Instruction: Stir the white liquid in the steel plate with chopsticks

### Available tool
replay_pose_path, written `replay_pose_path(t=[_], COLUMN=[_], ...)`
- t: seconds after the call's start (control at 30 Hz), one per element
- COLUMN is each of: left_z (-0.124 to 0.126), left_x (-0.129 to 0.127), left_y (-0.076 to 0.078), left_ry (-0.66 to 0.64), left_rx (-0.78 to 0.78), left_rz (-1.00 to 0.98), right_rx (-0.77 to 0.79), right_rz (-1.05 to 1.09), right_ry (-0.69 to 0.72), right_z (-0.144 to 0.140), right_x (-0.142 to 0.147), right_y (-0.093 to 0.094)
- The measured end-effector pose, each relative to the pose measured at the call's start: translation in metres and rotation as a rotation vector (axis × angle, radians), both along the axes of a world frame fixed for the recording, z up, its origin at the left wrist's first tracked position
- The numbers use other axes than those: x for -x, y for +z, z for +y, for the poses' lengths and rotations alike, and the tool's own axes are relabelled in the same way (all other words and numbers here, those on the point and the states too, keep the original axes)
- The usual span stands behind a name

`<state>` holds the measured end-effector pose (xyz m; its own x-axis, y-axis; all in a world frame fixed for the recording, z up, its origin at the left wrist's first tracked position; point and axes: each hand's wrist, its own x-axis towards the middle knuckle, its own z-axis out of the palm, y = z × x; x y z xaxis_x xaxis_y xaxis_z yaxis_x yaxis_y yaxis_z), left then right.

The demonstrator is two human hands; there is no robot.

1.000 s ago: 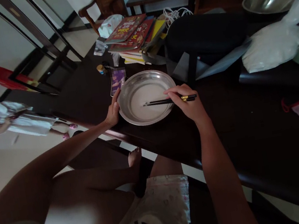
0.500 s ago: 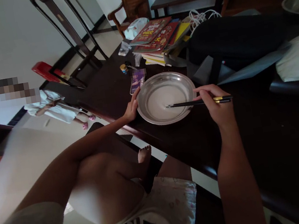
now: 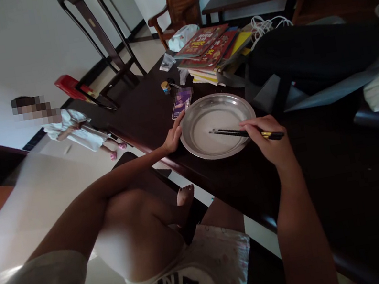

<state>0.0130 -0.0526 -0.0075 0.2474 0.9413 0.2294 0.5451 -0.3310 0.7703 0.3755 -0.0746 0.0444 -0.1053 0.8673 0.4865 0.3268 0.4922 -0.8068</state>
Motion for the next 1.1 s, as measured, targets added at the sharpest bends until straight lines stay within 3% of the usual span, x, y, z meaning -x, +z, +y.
replay_pose_path(t=[0.13,0.3,0.47,0.63,0.83,0.97,1.1], left_z=[0.000,-0.001,-0.001,0.001,0.002,0.004,0.008], left_x=[0.004,0.008,0.009,0.011,0.014,0.014,0.012], left_y=[-0.001,0.000,0.001,-0.001,0.000,-0.001,-0.004], left_ry=[-0.015,-0.028,-0.030,-0.040,-0.063,-0.016,0.067], left_rx=[-0.006,0.005,0.020,0.028,0.054,0.105,0.113], left_rz=[-0.023,-0.042,-0.035,-0.062,-0.105,-0.124,-0.146], right_rx=[0.062,0.017,0.030,0.024,0.055,0.020,0.048], right_rz=[0.117,-0.022,0.067,-0.027,0.070,-0.027,0.039], right_ry=[-0.123,-0.009,-0.164,-0.044,-0.181,-0.066,-0.172], right_z=[-0.002,-0.005,-0.004,-0.002,-0.002,-0.003,-0.003], right_x=[0.004,0.012,0.013,0.017,0.016,0.020,0.017], right_y=[0.004,0.006,0.005,0.002,0.001,0.002,-0.002])
